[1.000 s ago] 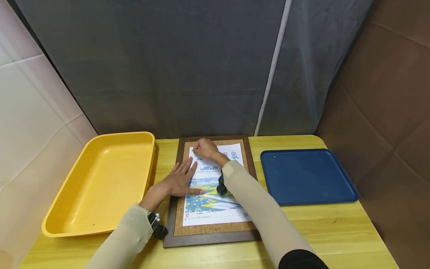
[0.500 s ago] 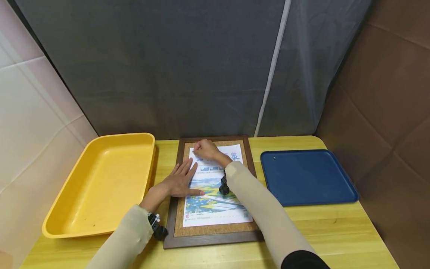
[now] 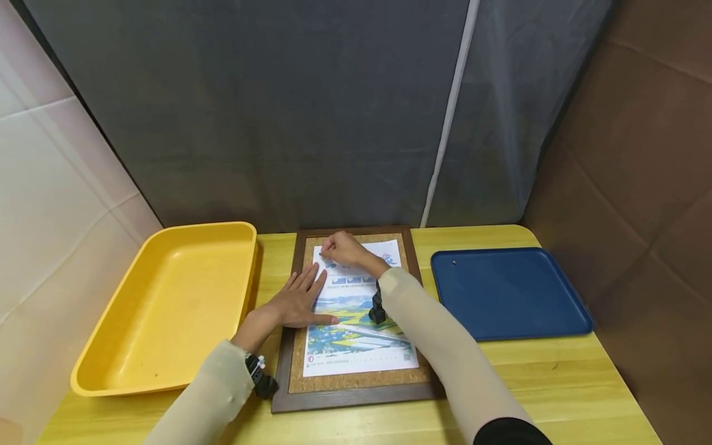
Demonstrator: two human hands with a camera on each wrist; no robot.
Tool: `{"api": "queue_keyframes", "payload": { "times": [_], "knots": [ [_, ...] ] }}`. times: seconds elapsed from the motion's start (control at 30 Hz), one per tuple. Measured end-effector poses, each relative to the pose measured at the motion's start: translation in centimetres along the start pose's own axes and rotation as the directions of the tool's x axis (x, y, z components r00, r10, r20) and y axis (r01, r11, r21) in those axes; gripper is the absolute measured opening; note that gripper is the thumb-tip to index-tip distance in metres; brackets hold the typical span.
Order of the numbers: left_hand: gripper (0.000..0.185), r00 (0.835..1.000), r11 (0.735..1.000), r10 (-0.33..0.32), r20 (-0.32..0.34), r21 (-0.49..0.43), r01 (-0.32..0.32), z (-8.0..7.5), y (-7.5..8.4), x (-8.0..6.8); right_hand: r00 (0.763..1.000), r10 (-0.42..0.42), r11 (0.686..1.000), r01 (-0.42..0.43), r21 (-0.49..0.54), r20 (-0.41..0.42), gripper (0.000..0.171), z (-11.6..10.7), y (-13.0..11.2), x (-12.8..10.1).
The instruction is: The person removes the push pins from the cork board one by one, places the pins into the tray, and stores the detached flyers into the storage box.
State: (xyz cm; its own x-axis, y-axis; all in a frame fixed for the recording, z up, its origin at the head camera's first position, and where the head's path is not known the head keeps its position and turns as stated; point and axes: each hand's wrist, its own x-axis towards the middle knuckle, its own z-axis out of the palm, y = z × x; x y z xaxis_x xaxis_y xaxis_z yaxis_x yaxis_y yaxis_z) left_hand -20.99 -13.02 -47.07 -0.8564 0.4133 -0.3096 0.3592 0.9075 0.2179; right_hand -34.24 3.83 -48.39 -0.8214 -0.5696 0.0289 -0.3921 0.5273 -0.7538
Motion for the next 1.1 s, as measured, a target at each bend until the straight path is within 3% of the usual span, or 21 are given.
{"api": "queue_keyframes", "payload": {
  "times": [0.73,1.1],
  "knots": [
    [0.120,1.000,1.000,-0.017,-0.010,-0.004,0.017,0.0,-0.1,0.1,0.989,-0.105,0.994,0.108,-0.027,0.101,0.009,-3.2,-0.2,-2.8],
    [0.120,1.000,1.000,-0.020,-0.009,0.001,0.020,0.0,-0.2,0.2,0.988,-0.113,0.988,0.122,-0.089,0.103,0.009,-4.9,-0.4,-4.9]
  ]
}}
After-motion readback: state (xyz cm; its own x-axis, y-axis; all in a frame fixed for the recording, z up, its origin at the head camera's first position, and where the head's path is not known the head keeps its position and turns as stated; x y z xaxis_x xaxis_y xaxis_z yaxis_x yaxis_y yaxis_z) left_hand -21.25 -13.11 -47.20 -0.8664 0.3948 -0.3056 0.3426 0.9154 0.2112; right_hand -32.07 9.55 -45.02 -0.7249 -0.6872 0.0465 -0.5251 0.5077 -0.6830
